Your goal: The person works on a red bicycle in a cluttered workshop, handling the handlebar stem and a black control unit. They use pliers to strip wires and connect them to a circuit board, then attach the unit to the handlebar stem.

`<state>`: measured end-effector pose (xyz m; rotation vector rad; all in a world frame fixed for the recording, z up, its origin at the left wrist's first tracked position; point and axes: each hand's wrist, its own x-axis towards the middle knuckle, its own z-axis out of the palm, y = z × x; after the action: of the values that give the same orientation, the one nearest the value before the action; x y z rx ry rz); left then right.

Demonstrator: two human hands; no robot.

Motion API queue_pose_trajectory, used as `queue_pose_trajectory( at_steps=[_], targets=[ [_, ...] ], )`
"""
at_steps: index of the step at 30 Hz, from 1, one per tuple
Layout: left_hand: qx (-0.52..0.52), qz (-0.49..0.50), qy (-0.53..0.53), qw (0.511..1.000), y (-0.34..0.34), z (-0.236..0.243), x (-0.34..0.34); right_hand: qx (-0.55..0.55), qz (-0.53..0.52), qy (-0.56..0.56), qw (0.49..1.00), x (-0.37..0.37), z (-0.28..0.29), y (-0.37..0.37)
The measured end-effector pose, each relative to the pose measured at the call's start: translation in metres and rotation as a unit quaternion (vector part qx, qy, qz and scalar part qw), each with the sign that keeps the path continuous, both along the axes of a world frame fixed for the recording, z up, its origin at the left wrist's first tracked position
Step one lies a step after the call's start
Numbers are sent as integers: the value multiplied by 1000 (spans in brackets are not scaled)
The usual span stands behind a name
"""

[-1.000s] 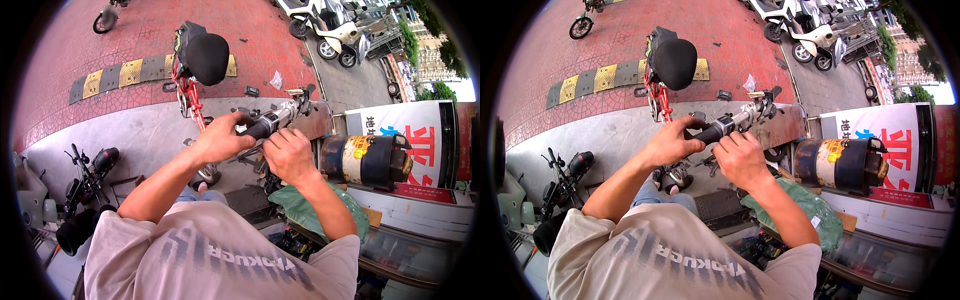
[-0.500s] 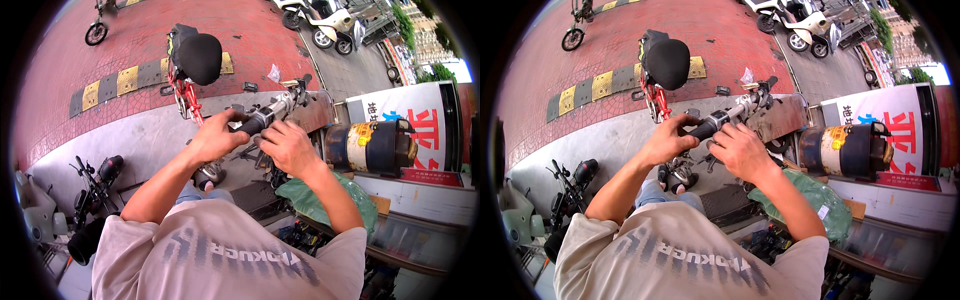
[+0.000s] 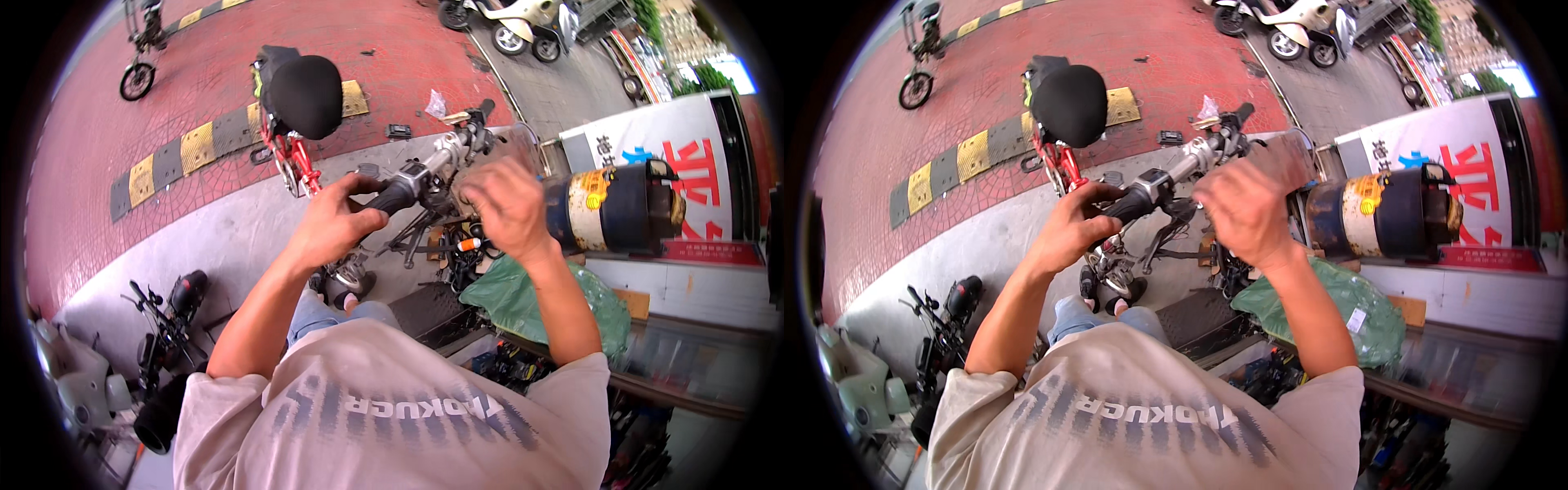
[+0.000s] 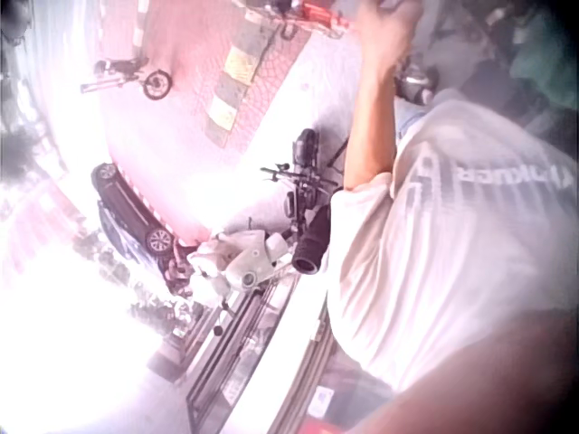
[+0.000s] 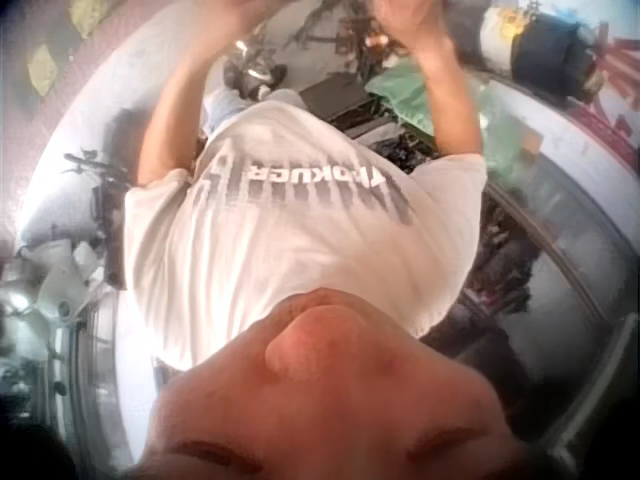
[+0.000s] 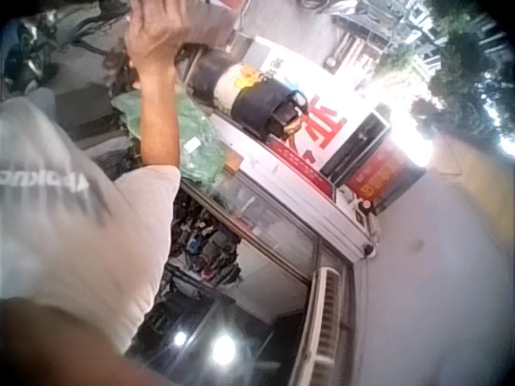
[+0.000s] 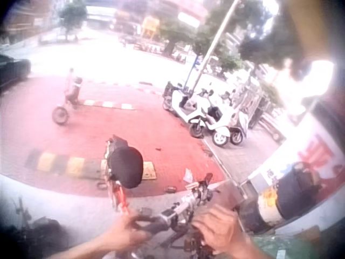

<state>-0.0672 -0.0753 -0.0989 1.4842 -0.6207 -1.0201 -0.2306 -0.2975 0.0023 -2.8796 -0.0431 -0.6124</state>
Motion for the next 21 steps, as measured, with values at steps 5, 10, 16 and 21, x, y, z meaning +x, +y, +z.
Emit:
queue_pose_trajectory(
  at_steps=[5, 10, 16, 21],
  targets=[
    [31, -34, -101, 994, -3, 27, 1, 274, -329, -186, 884, -94, -76, -58],
    [42, -63, -381, 921, -31, 66, -20, 602, -550, -183, 549, -232, -294, -77],
    [215, 12, -454, 865, -69, 68, -65, 718, -604, -105, 330, -299, -441, -68],
    [276, 145, -413, 856, -44, 48, -55, 756, -601, -43, 256, -303, -532, -147]
  ],
)
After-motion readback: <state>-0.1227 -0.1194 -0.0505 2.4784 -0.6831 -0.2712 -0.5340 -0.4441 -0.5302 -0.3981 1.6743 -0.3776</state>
